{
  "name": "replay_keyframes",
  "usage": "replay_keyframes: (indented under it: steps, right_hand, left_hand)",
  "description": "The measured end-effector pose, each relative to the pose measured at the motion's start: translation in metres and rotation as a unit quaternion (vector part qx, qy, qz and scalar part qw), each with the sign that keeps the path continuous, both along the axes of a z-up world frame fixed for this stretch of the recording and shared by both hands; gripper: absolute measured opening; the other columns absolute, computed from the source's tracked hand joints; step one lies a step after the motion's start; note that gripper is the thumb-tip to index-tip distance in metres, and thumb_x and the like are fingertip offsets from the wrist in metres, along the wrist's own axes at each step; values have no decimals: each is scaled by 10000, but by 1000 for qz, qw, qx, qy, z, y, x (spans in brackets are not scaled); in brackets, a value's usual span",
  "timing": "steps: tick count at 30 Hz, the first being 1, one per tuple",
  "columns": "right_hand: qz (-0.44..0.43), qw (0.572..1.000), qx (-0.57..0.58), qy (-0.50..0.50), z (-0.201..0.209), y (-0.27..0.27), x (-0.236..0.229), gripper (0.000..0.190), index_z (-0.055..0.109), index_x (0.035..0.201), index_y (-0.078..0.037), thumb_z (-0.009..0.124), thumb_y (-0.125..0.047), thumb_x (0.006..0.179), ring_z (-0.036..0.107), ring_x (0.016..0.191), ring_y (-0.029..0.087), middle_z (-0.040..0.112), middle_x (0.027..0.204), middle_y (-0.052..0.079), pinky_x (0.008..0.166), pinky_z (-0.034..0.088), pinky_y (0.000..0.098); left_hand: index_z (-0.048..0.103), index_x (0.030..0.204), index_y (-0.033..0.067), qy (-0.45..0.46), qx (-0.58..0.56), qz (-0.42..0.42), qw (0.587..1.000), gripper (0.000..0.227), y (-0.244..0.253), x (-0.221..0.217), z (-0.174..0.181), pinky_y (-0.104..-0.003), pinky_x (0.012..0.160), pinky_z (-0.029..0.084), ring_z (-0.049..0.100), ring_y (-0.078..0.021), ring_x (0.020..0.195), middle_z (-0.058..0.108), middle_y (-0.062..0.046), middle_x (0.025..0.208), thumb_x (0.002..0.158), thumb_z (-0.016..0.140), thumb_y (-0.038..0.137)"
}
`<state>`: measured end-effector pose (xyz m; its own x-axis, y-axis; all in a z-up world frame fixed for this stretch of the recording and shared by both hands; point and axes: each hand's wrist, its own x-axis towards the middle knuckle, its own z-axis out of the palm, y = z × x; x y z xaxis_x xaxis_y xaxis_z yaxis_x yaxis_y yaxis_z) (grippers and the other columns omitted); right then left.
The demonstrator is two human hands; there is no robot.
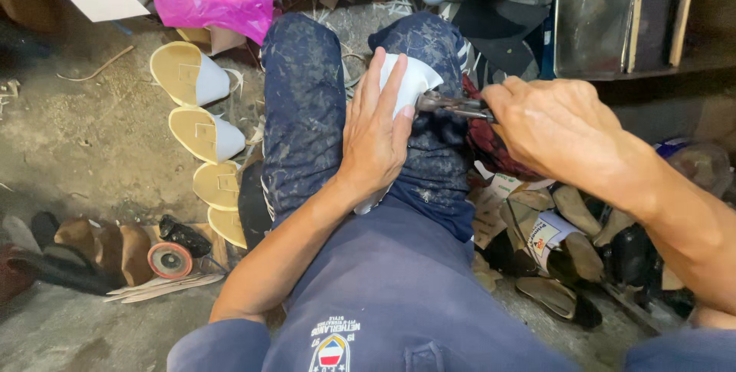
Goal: The person holds a white shoe on their lap and uses pliers to grip and bend the shoe's upper. They then use a hammer to tap and shape the shoe's toe area, repeating the process of gripping and hammering to adjust the shoe's form.
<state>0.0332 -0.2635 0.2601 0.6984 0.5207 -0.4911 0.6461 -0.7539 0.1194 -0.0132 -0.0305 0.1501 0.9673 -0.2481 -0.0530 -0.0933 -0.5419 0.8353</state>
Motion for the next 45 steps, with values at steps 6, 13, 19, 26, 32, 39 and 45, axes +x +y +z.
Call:
replay_keyframes:
  steps: [6,13,19,26,32,39,45]
  right_hand:
    - [-97,986,59,123,-12,7,-19,300,549,1192,-157,521,-394,1011,725,729,378,685,934,41,508,560,544]
    - [-260,886,79,375,-32,7,4,413,593,1185,-184,394,-503,1014,686,958,368,776,834,99,843,475,468]
    - [-205,801,250,504,-65,-1,36,576,537,1447,-149,440,-468,977,691,1134,153,705,1358,38,963,480,350]
    - [-228,730,263,588,-71,-7,61,437,767,1178,-152,495,-416,960,729,884,73,800,958,-36,863,530,232]
    - [-284,807,116,504,-38,-14,50,374,743,1091,-223,465,-447,980,673,704,134,760,793,-19,727,496,297]
    - [12,965,113,237,-6,-34,38,551,535,1401,-90,555,-105,851,704,1037,354,695,1234,136,978,512,461]
    - [93,989,-100,61,28,8,24,297,530,1190,-183,577,-156,898,725,644,179,612,917,7,365,520,339]
  left_hand:
    - [281,1610,109,-7,-49,-22,999,538,11,4,-5,-470,1316,272,299,-373,1597,230,-230,1700,1092,412,173]
    - [475,1465,48,-43,27,50,997,525,21,25,0,-398,1148,482,586,-327,1393,533,-236,1514,1014,627,270]
    - [369,1555,52,4,-22,2,1000,501,23,23,9,-407,1274,374,456,-339,1516,432,-245,1602,1110,391,281]
    - [340,1577,54,52,-102,-41,993,582,28,27,7,-461,1339,260,352,-368,1580,313,-250,1667,1033,402,252]
    - [320,1587,53,32,-88,-54,994,563,19,25,15,-496,1336,264,339,-398,1583,283,-253,1678,1055,368,230]
    - [233,1639,139,53,-4,-45,998,626,-5,8,19,-522,1276,301,279,-397,1612,212,-154,1732,1046,424,199]
    - [227,1648,179,73,-36,-42,996,571,0,10,19,-545,1250,335,273,-383,1624,198,-121,1747,1105,394,229]
